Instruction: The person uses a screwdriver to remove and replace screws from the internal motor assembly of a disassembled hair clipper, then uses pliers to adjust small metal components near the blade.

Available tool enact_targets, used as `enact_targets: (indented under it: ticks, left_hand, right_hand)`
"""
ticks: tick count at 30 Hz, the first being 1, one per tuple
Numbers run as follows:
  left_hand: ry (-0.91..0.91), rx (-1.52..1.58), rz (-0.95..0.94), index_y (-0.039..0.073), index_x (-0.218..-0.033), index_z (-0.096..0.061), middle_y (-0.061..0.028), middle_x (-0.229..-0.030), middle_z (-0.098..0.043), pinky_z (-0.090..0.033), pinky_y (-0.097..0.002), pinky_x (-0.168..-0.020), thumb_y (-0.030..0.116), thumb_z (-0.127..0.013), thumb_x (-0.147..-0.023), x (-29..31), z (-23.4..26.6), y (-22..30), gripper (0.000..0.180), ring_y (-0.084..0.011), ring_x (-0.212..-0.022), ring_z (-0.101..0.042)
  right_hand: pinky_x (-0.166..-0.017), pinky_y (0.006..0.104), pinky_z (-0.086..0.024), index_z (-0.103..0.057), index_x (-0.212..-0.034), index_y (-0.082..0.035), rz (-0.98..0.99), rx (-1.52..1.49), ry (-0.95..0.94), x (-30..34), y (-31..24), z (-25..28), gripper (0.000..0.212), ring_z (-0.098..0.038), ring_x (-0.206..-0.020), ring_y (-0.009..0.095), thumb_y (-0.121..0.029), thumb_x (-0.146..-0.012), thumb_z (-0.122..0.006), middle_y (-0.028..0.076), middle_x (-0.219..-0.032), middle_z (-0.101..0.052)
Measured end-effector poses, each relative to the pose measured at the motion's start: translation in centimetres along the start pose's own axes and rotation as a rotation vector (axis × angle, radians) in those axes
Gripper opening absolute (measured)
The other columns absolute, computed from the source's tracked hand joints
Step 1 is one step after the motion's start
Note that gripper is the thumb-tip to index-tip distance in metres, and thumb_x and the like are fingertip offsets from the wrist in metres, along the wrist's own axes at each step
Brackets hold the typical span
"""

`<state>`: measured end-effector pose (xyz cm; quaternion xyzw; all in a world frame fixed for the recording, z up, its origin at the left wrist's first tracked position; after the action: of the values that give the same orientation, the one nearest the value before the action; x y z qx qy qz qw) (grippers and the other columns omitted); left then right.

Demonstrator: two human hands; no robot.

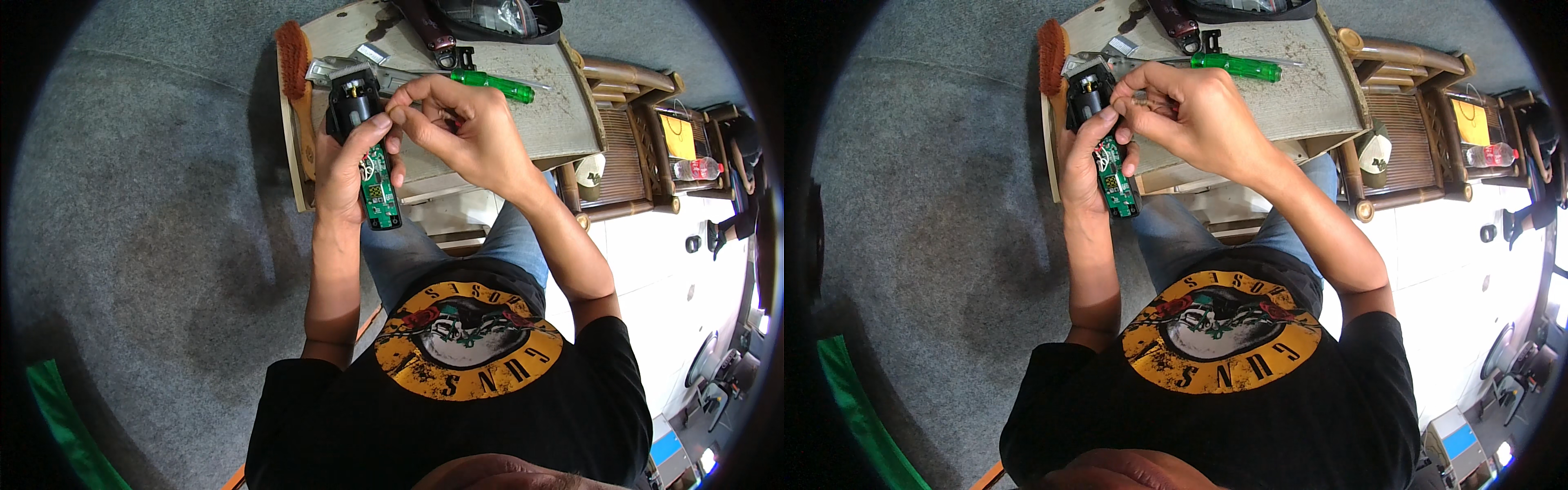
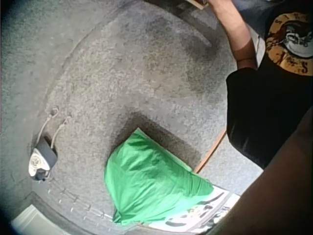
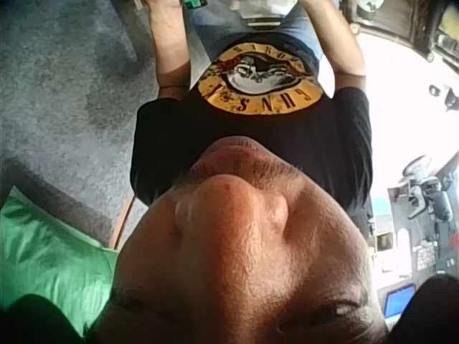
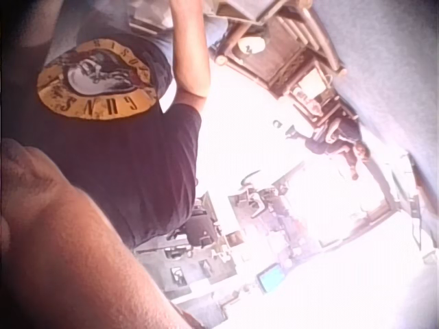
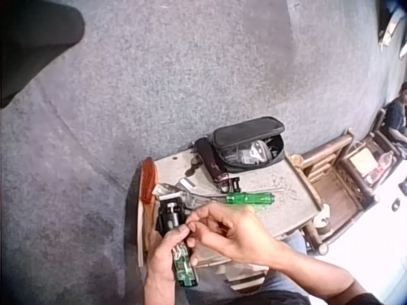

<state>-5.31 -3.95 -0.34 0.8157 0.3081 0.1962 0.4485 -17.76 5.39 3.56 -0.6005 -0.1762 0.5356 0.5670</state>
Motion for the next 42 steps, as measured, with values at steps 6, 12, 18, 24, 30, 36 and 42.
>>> enact_targets:
  ticks: [6, 12, 18, 24, 30, 36, 42]
  left_hand:
    - [0.029, 0.014, -0.022, -0.003, -0.109, -0.062, -0.0086, -0.089, -0.065, -0.058, -0.0293, -0.044, 0.006, -0.074, -0.094, 0.1, -0.2, 0.1, 0.021, -0.0123, -0.074, -0.064]
    - [0.026, -0.088, -0.046, 0.0, -0.111, -0.059, -0.0084, -0.089, -0.064, -0.059, -0.0297, -0.045, 0.005, -0.075, -0.093, 0.1, -0.2, 0.0, 0.025, -0.0122, -0.071, -0.064]
    - [0.025, -0.167, -0.079, 0.003, -0.119, -0.05, -0.0095, -0.095, -0.064, -0.059, -0.0302, -0.044, 0.005, -0.075, -0.092, 0.1, 0.0, -0.3, 0.036, -0.014, -0.071, -0.067]
    - [-0.007, -0.144, -0.095, 0.002, -0.121, -0.048, -0.0111, -0.096, -0.065, -0.059, -0.0308, -0.044, 0.001, -0.071, -0.091, 0.3, -0.5, 0.0, 0.038, -0.0155, -0.069, -0.067]
    - [-0.047, -0.173, -0.109, 0.001, -0.122, -0.046, -0.0137, -0.099, -0.067, -0.06, -0.0311, -0.047, -0.002, -0.066, -0.091, 0.6, -0.5, -0.1, 0.038, -0.0166, -0.071, -0.068]
    - [-0.088, -0.237, -0.193, 0.001, -0.138, -0.035, -0.0151, -0.106, -0.067, -0.063, -0.032, -0.052, -0.004, -0.063, -0.091, 0.8, -0.9, 0.0, 0.055, -0.0174, -0.073, -0.068]
    - [-0.104, -0.241, -0.239, 0.004, -0.145, -0.028, -0.0151, -0.11, -0.066, -0.064, -0.0306, -0.054, -0.006, -0.063, -0.092, 1.1, -1.1, -0.2, 0.064, -0.0191, -0.081, -0.073]
  right_hand:
    - [-0.06, 0.0352, -0.056, -0.075, -0.105, -0.006, 0.248, 0.277, 0.033, 0.3, -1.4, 0.9, 0.018, -0.073, -0.066, 0.026, -0.011, -0.088, -0.078, 0.01, -0.079, -0.074]
    - [-0.06, 0.0369, -0.057, -0.076, -0.104, -0.007, 0.293, 0.373, 0.019, 0.4, -1.8, 1.2, 0.019, -0.072, -0.067, 0.028, -0.015, -0.087, -0.079, 0.009, -0.078, -0.073]
    - [-0.056, 0.0298, -0.052, -0.076, -0.103, -0.003, 0.226, 0.354, -0.028, 0.3, -1.6, 1.5, 0.019, -0.067, -0.062, 0.016, -0.011, -0.087, -0.081, 0.008, -0.082, -0.074]
    - [-0.058, 0.0335, -0.055, -0.075, -0.1, -0.006, 0.129, 0.277, 0.033, -0.1, -1.5, 1.4, 0.019, -0.071, -0.063, 0.022, -0.014, -0.083, -0.079, 0.008, -0.076, -0.072]
    - [-0.056, 0.0334, -0.054, -0.073, -0.097, -0.007, 0.243, 0.341, 0.075, -0.4, -1.8, 0.6, 0.019, -0.07, -0.062, 0.022, -0.014, -0.081, -0.081, 0.005, -0.077, -0.071]
    - [-0.054, 0.0362, -0.053, -0.071, -0.095, -0.009, 0.335, 0.466, 0.085, -0.3, -2.2, 0.6, 0.021, -0.069, -0.062, 0.025, -0.016, -0.079, -0.082, 0.003, -0.076, -0.069]
    - [-0.053, 0.0362, -0.052, -0.068, -0.095, -0.011, 0.482, 0.552, 0.07, 0.2, -2.8, 0.5, 0.027, -0.069, -0.065, 0.024, -0.025, -0.076, -0.083, 0.002, -0.077, -0.065]
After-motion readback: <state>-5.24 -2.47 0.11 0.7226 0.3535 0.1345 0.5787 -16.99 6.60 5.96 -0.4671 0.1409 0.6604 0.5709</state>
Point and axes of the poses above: each hand's wrist, its own x-axis away from the middle knuckle, its own z-axis out of the back of the hand, y = z × x, the point moved 7 cm from there along -x, towards the middle knuckle
